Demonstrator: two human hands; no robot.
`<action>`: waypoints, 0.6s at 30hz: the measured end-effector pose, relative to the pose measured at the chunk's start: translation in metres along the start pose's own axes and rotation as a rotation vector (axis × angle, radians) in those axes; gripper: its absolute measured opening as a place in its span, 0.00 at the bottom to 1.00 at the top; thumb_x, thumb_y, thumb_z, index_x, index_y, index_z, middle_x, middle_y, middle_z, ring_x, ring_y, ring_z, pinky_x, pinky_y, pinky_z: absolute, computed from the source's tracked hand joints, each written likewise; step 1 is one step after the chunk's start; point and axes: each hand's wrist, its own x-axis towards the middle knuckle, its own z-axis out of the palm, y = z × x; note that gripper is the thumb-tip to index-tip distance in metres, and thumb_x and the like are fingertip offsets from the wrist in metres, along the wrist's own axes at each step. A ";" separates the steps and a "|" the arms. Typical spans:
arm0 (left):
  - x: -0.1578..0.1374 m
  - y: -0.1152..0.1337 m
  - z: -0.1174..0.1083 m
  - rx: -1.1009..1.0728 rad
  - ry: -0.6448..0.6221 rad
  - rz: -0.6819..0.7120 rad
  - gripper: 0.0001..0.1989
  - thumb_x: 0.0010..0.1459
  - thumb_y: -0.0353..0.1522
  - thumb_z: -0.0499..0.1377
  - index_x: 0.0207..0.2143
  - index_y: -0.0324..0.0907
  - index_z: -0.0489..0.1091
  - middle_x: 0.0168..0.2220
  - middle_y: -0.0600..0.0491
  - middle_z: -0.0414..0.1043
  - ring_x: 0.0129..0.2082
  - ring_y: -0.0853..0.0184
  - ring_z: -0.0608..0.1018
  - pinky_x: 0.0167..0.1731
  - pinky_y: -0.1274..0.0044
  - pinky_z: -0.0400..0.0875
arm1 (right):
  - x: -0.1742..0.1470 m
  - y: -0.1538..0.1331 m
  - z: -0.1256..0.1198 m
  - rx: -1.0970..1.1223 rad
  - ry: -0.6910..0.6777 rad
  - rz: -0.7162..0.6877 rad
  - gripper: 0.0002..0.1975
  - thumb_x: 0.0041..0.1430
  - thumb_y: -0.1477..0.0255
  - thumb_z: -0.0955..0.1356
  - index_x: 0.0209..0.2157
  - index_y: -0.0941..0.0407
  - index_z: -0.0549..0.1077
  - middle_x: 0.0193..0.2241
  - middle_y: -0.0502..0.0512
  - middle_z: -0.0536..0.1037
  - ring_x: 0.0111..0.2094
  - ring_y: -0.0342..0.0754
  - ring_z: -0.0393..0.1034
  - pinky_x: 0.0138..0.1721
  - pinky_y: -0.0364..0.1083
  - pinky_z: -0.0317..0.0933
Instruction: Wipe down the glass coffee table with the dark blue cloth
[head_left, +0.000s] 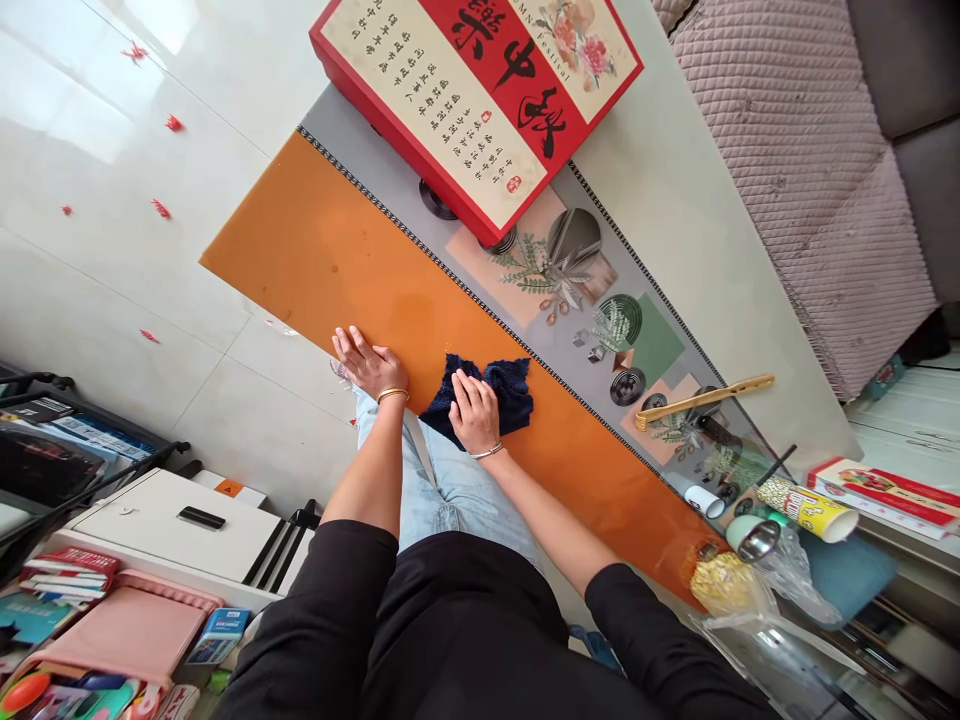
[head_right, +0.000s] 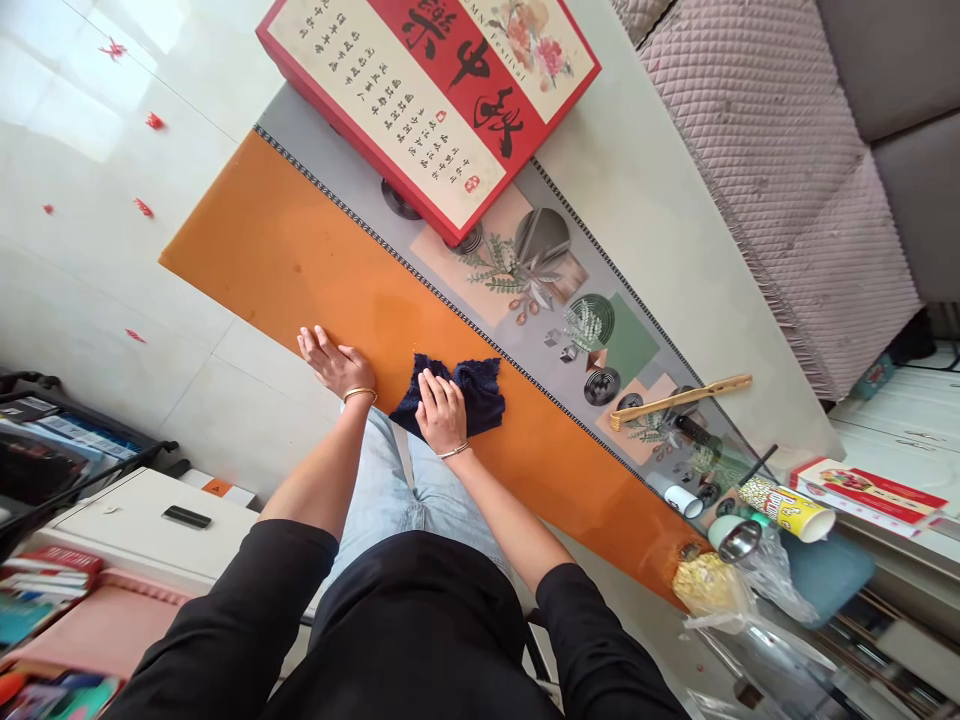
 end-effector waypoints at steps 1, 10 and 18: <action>0.000 0.000 0.000 0.001 0.003 0.001 0.29 0.64 0.28 0.45 0.67 0.35 0.55 0.71 0.41 0.49 0.73 0.61 0.45 0.70 0.63 0.44 | 0.002 -0.002 0.005 0.006 -0.016 -0.008 0.28 0.71 0.68 0.57 0.70 0.53 0.53 0.68 0.54 0.61 0.65 0.53 0.57 0.68 0.56 0.48; 0.000 0.001 0.000 0.023 0.009 0.008 0.30 0.63 0.27 0.45 0.68 0.37 0.55 0.71 0.42 0.49 0.73 0.61 0.43 0.71 0.63 0.42 | 0.074 -0.021 0.026 0.030 0.040 0.054 0.28 0.72 0.69 0.55 0.71 0.51 0.51 0.69 0.52 0.58 0.69 0.53 0.50 0.71 0.61 0.42; 0.000 0.003 -0.003 0.002 -0.039 -0.024 0.30 0.63 0.27 0.46 0.68 0.36 0.53 0.72 0.41 0.46 0.73 0.60 0.41 0.71 0.62 0.41 | 0.014 0.021 0.008 -0.007 0.013 0.058 0.27 0.68 0.75 0.58 0.67 0.47 0.61 0.62 0.55 0.68 0.64 0.54 0.57 0.64 0.56 0.54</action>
